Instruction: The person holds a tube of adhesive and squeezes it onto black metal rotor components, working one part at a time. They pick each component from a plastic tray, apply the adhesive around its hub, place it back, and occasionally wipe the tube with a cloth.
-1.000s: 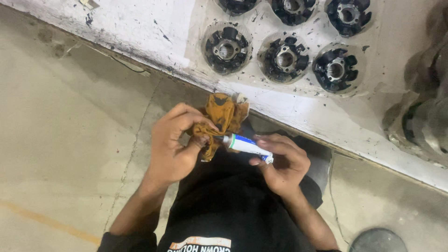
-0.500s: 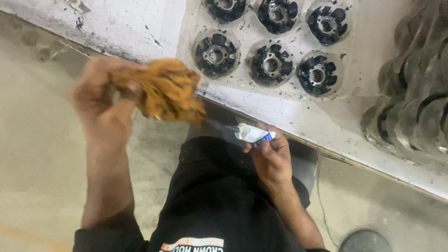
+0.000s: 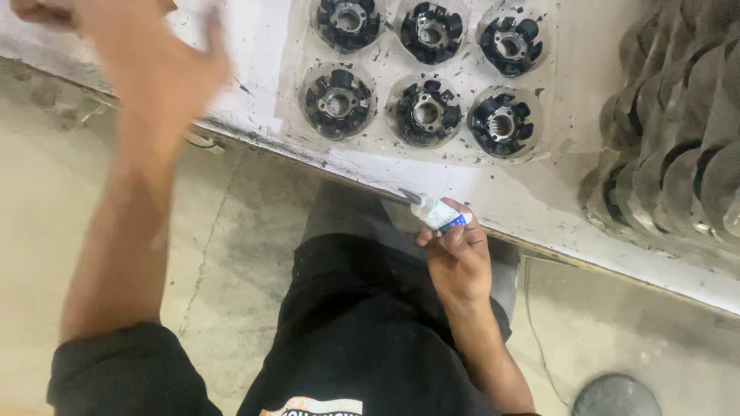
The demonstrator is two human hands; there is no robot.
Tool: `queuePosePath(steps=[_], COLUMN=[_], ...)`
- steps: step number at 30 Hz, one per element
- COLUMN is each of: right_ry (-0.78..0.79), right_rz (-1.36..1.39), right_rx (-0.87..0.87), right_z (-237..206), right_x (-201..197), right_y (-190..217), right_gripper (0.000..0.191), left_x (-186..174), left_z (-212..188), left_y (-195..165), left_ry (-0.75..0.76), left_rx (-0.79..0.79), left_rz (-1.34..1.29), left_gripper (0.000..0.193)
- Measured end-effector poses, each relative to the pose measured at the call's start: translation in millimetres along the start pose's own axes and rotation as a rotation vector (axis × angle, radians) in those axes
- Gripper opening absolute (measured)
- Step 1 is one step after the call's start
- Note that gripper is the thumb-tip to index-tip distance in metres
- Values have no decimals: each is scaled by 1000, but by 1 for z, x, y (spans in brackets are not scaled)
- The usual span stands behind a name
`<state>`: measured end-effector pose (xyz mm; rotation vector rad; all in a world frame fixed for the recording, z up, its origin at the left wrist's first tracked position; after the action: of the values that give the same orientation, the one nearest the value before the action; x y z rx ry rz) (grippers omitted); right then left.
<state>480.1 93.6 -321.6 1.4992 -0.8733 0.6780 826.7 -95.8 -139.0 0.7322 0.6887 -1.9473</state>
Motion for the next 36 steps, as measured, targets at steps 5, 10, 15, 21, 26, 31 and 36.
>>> queuePosePath(steps=[5, 10, 15, 21, 26, 31, 36], right_ry=[9, -35, -65, 4, -8, 13, 28], right_rz=[-46, -73, -82, -118, -233, -458, -794], right_rx=[-86, -129, -157, -309, -471, -712, -789], right_z=[2, 1, -4, -33, -55, -67, -85], right_x=[-1, 0, 3, 18, 37, 55, 68], right_y=[26, 41, 48, 68, 87, 95, 92], right_gripper=[42, 43, 44, 51, 49, 43, 38], left_x=[82, 77, 53, 36, 41, 67, 74], left_z=[-48, -44, -55, -79, -73, -74, -88], left_y=[-109, -125, -126, -156, -174, -191, -195], left_ry=[312, 340, 436, 368, 130, 134, 61], left_rx=[119, 72, -174, -340, -402, -734, -1034], left_rz=[45, 1, -403, -1653, -2070, -2420, -2411], left_gripper=[19, 52, 39, 43, 60, 69, 60])
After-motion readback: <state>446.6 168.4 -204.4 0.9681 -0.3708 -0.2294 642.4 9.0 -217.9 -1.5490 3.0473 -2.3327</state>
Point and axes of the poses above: each hand's wrist, its own z-axis towards the middle knuckle, its own x-axis out of the palm, y = z × x, the point moved 10 cm from there along z, towards the middle knuckle, and after that the axes turned 10 degrees about z, right-handed, at the moved point
